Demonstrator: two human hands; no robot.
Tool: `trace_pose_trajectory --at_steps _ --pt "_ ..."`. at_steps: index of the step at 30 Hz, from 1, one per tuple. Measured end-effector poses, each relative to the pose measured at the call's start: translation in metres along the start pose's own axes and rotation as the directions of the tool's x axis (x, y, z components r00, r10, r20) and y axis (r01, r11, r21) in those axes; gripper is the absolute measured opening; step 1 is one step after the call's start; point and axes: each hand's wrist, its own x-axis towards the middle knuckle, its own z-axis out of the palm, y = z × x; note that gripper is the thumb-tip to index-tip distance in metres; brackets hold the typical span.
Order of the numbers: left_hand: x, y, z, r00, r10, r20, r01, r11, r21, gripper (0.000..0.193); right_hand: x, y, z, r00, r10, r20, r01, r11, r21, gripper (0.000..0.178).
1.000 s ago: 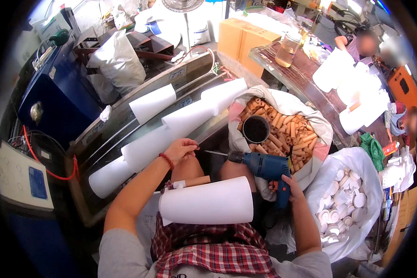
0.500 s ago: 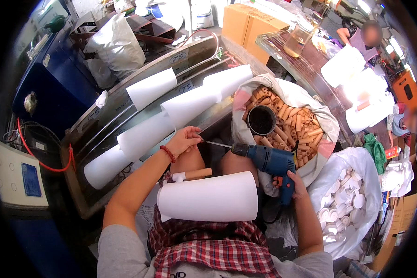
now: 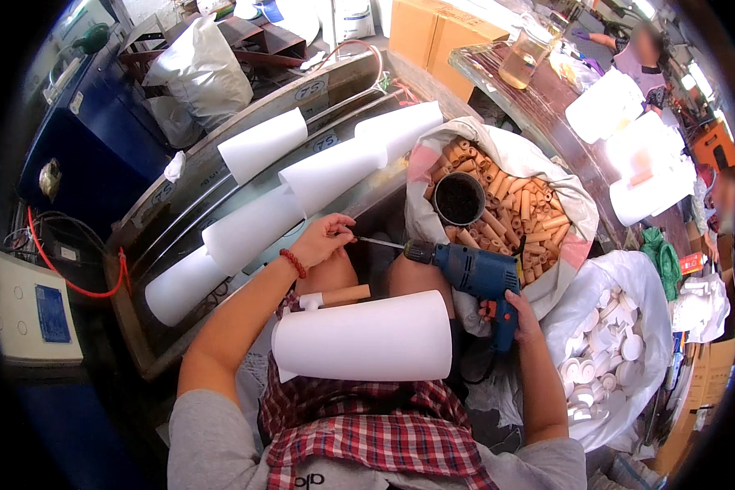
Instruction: The person assembles plastic components by drilling into small wooden pieces inside a cone, wiping the components with a cloth, and attaching a base cap.
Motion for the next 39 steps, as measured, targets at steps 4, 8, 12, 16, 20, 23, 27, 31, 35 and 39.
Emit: trace_pose_trajectory --at_steps 4,8,12,16,20,23,27,31,35,39 --pt "-0.012 0.008 0.014 0.952 0.231 -0.199 -0.112 0.872 0.477 0.036 0.005 0.005 -0.006 1.000 0.004 0.031 -0.005 1.000 0.016 0.053" --pt "-0.073 0.058 0.041 0.947 0.321 -0.029 -0.141 0.494 0.858 0.046 0.000 0.003 -0.007 0.999 0.001 0.034 -0.003 0.999 0.054 0.053" --pt "-0.120 0.045 0.026 0.984 0.028 0.178 -0.157 0.621 0.768 0.050 0.003 0.004 -0.015 0.998 0.061 0.021 -0.062 0.994 0.095 0.051" --pt "-0.146 0.028 0.016 0.994 -0.054 0.099 -0.019 0.784 0.620 0.044 0.009 0.010 -0.030 0.991 0.119 0.070 -0.128 0.981 0.147 0.053" --pt "-0.135 0.046 -0.016 0.999 -0.053 0.006 0.043 0.857 0.514 0.034 0.007 0.010 -0.043 0.981 0.147 0.131 -0.161 0.981 0.105 0.057" --pt "-0.113 0.034 -0.039 0.994 -0.084 0.063 0.034 0.824 0.565 0.035 0.008 0.007 -0.039 0.976 0.151 0.155 -0.162 0.985 0.062 0.058" --pt "-0.100 0.039 -0.040 0.980 -0.152 0.127 0.053 0.819 0.572 0.037 0.008 0.005 -0.035 0.978 0.172 0.116 -0.179 0.982 0.051 0.060" --pt "-0.096 0.041 -0.036 0.969 -0.206 0.135 0.101 0.831 0.547 0.040 0.006 0.001 -0.031 0.974 0.186 0.131 -0.195 0.979 0.060 0.060" --pt "-0.094 0.035 -0.034 0.976 -0.139 0.168 0.033 0.854 0.518 0.036 0.003 0.001 -0.027 0.979 0.170 0.114 -0.175 0.984 0.039 0.059" --pt "-0.094 0.033 -0.035 0.977 -0.130 0.168 0.033 0.874 0.484 0.033 0.004 0.001 -0.028 0.980 0.158 0.117 -0.160 0.987 0.007 0.059"
